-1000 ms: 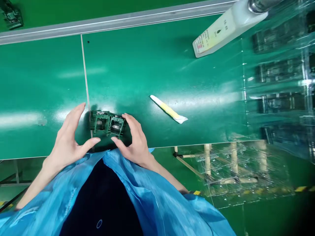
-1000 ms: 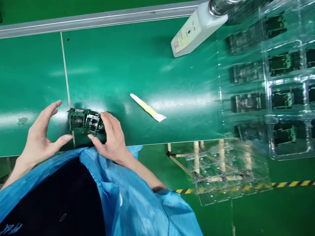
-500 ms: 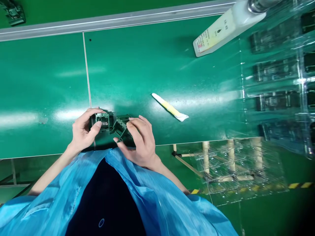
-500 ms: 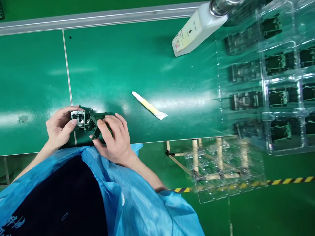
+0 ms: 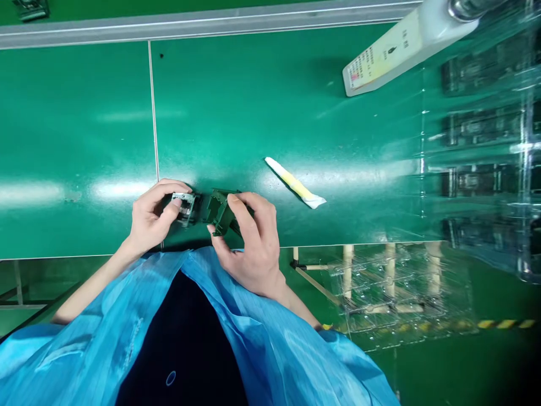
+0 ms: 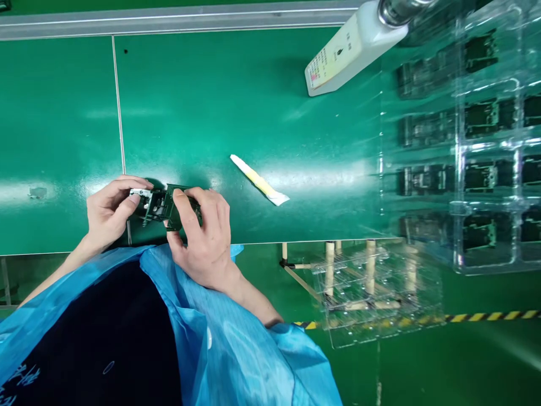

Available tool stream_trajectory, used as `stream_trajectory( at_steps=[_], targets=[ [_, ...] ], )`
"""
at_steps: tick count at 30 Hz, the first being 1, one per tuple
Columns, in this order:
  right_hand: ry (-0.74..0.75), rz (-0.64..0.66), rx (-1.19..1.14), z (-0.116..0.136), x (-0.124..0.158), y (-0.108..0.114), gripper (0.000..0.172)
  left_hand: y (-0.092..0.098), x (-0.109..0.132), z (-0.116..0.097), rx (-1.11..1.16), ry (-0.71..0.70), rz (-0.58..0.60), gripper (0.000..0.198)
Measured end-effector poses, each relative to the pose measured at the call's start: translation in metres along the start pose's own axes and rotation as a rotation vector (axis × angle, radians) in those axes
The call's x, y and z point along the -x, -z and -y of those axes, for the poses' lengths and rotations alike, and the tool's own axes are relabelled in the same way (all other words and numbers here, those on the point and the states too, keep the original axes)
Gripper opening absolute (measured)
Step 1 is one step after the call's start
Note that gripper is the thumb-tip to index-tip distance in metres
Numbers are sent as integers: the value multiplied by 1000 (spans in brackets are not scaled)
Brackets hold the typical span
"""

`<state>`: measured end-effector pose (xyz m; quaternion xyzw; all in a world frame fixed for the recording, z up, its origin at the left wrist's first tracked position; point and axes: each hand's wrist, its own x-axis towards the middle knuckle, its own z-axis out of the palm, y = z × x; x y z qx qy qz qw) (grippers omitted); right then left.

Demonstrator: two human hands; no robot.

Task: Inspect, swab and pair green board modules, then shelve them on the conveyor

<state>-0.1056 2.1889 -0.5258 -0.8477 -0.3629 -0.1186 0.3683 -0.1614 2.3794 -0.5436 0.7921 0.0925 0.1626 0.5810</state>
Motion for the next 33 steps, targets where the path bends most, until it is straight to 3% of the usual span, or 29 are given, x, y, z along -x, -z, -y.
stream_trajectory(
  at_steps=[4,10,13,16,19,21,23,27,33],
  targets=[
    [-7,-53,75,0,3,-2,62,-5,2,-5,16,66,-54,14],
    [-131,15,-81,-12,17,-7,70,-11,4,-6,8,63,-94,15],
    [-127,-31,-104,-16,22,-8,70,-9,3,-4,11,63,-85,14],
    [-176,-44,-280,-15,25,-6,65,-3,4,-3,44,69,-25,12],
    [-235,-38,-496,-12,25,-2,62,5,6,-17,34,45,9,30],
    [-233,-39,-569,-10,23,1,61,9,7,-34,38,9,19,47],
    [-212,-40,-609,-7,21,4,61,9,7,-55,87,20,85,51],
    [-135,-62,-710,1,16,4,61,-5,3,-81,299,148,272,41],
    [-134,-88,-639,8,18,4,75,-30,4,-80,409,276,118,18]
  ],
)
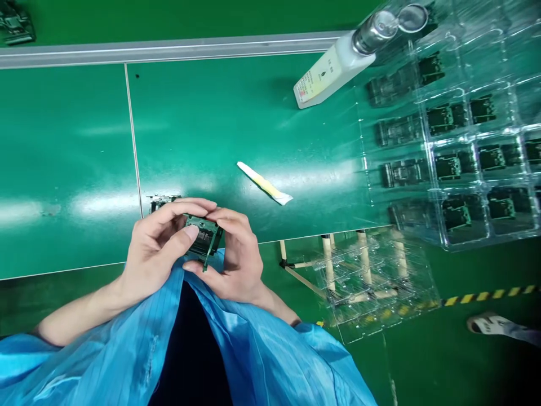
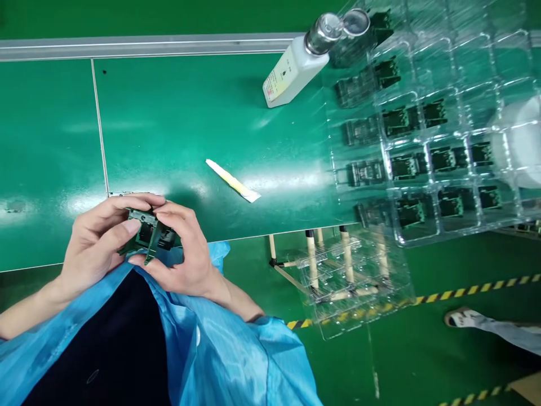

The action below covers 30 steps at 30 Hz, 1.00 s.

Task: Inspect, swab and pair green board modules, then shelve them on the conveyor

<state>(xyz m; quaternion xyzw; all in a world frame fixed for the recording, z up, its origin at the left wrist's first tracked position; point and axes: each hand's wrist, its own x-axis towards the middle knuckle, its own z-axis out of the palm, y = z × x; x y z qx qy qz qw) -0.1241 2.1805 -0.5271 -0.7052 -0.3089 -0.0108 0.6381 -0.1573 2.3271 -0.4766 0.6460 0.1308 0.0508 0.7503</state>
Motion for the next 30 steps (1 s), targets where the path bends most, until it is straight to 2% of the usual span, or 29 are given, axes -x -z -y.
stream_trajectory(
  at_steps=[5,10,11,13,15,16,17,19,21,22,26,30],
  targets=[
    [38,28,72,-1,5,0,71,-3,5,0,19,-3,-17,16],
    [143,99,93,-8,0,5,59,1,8,-11,-128,-105,68,24],
    [154,109,81,-12,-2,9,59,7,8,-12,-199,-152,57,28],
    [117,115,114,-20,-6,18,59,27,10,-10,-358,-302,-43,40],
    [-19,116,231,-30,-8,29,59,56,12,-2,-512,-443,-170,50],
    [-97,123,292,-35,-9,33,58,72,13,4,-578,-459,-194,54],
    [-166,135,341,-39,-9,36,58,87,13,11,-638,-419,-164,60],
    [-245,171,384,-43,-9,38,59,108,12,24,-733,-272,-14,77],
    [-253,210,379,-42,-10,33,61,116,8,36,-801,-181,110,93],
    [-246,238,369,-40,-10,28,61,115,5,40,-828,-175,135,95],
    [-157,343,340,-22,-16,5,57,103,-4,50,-785,-162,113,72],
    [9,334,418,-2,-25,-3,50,100,-3,55,-533,-152,88,61]
  ],
)
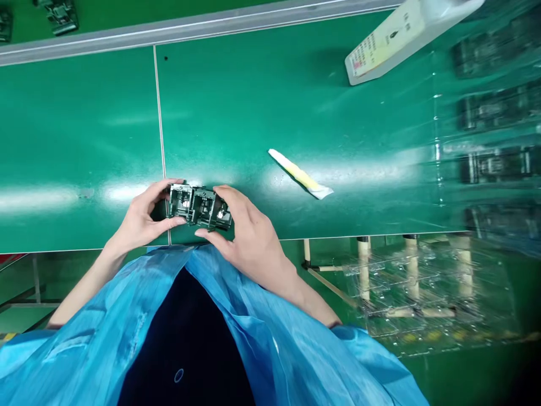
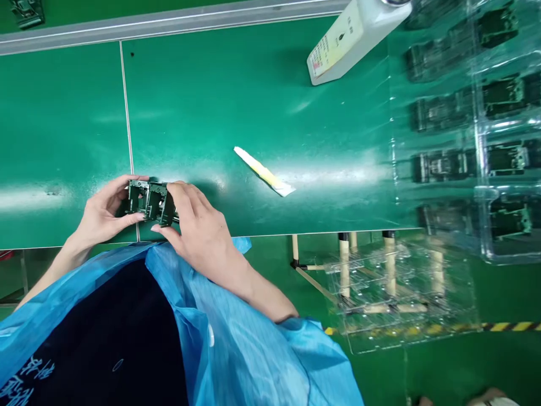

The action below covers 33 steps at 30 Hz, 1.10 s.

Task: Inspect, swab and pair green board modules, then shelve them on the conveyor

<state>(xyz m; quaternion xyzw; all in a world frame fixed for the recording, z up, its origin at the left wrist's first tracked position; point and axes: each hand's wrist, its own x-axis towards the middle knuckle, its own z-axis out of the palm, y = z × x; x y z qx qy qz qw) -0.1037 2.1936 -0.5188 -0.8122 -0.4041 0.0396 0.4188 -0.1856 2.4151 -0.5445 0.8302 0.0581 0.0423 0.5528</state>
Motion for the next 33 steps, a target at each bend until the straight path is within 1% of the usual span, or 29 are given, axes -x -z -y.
stream_trajectory(
  at_steps=[2,5,9,13,19,24,29,33],
  targets=[
    [51,-26,36,7,-3,9,50,-1,2,1,150,-57,-24,63],
    [75,-70,78,15,-5,25,47,-4,4,-2,307,-117,-17,66],
    [112,-59,149,23,-10,36,43,-8,5,-10,345,-127,-12,67],
    [174,-24,197,33,-14,37,41,-8,5,-12,326,-145,1,67],
    [170,31,244,41,-14,38,49,-6,7,-9,304,-162,-34,68],
    [182,24,245,40,-14,38,47,-9,7,-11,325,-140,-39,67],
    [199,4,219,37,-13,35,49,-12,7,-11,340,-150,-62,67],
    [204,-28,152,30,-13,30,43,-11,6,-10,308,-185,-67,67]
  ],
)
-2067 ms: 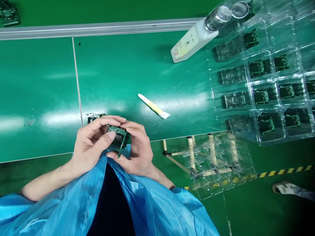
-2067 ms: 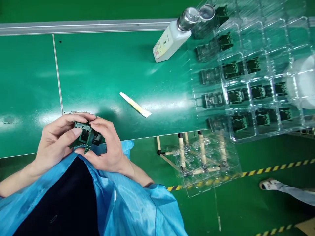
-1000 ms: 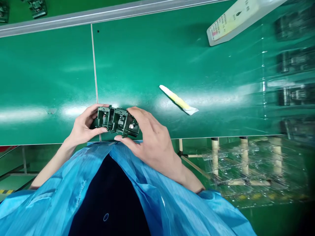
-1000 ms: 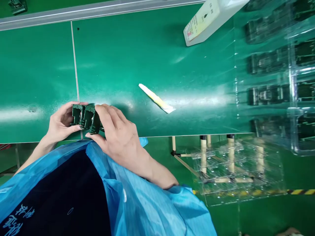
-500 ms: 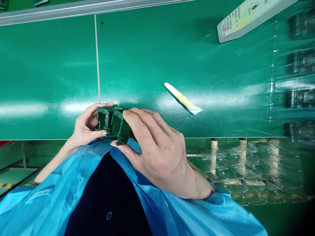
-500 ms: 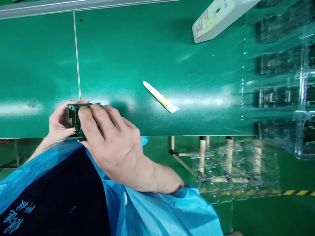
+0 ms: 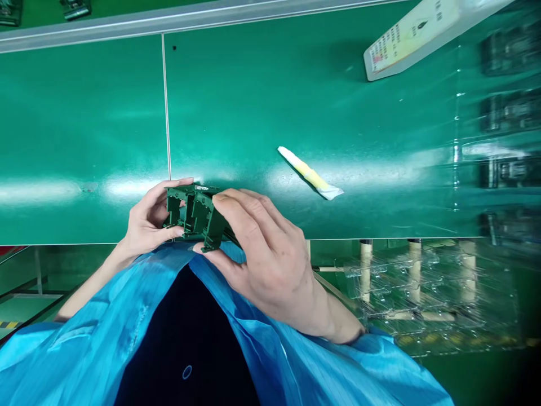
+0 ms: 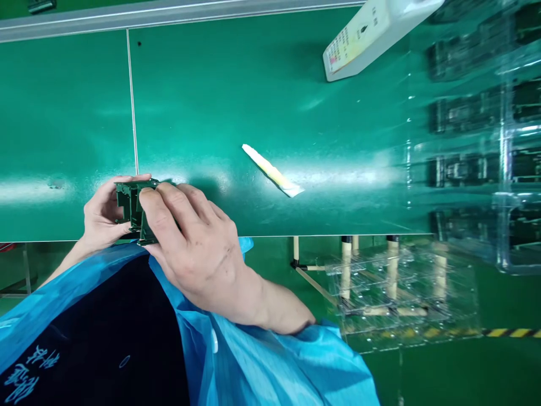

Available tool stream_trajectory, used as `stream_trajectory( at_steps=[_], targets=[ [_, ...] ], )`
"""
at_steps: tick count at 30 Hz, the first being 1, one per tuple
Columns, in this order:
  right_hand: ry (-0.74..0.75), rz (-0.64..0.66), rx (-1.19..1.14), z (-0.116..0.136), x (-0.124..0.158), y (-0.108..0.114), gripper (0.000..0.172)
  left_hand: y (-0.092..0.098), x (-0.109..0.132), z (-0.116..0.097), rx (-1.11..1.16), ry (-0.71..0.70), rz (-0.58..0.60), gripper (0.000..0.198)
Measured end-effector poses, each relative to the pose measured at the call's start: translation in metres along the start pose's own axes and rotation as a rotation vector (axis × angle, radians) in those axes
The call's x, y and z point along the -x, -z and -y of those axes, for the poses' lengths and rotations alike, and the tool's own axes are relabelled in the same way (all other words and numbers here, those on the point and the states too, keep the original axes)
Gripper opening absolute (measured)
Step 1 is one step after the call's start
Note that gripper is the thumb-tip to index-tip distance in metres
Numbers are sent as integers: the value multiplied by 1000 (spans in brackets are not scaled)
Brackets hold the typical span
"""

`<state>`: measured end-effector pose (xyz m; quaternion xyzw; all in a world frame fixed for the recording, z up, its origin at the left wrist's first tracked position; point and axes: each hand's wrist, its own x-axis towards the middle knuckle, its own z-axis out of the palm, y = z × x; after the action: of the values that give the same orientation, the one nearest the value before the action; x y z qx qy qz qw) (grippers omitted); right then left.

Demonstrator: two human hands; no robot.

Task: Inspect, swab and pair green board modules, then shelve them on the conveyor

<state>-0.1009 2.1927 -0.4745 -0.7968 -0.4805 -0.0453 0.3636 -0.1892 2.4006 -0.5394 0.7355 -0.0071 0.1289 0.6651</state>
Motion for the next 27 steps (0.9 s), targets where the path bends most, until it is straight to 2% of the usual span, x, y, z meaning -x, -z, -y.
stream_trajectory(
  at_steps=[6,11,13,16,19,23,27],
  targets=[
    [-3,-50,-68,-6,1,-8,34,4,0,2,-92,-18,9,69],
    [-23,-71,-194,-12,5,-13,47,8,-1,-6,-190,-38,2,67],
    [-52,-80,-312,-21,8,-23,56,10,-3,-15,-359,-104,-17,70],
    [-112,-83,-571,-37,13,-45,67,11,-8,-35,-709,-271,-36,85],
    [-129,-130,-795,-47,17,-68,64,8,-12,-55,-938,-288,-31,89],
    [-164,-157,-887,-48,22,-82,63,3,-15,-68,-990,-281,19,88],
    [-201,-127,-844,-42,26,-81,68,2,-13,-68,-979,-275,26,86]
  ],
)
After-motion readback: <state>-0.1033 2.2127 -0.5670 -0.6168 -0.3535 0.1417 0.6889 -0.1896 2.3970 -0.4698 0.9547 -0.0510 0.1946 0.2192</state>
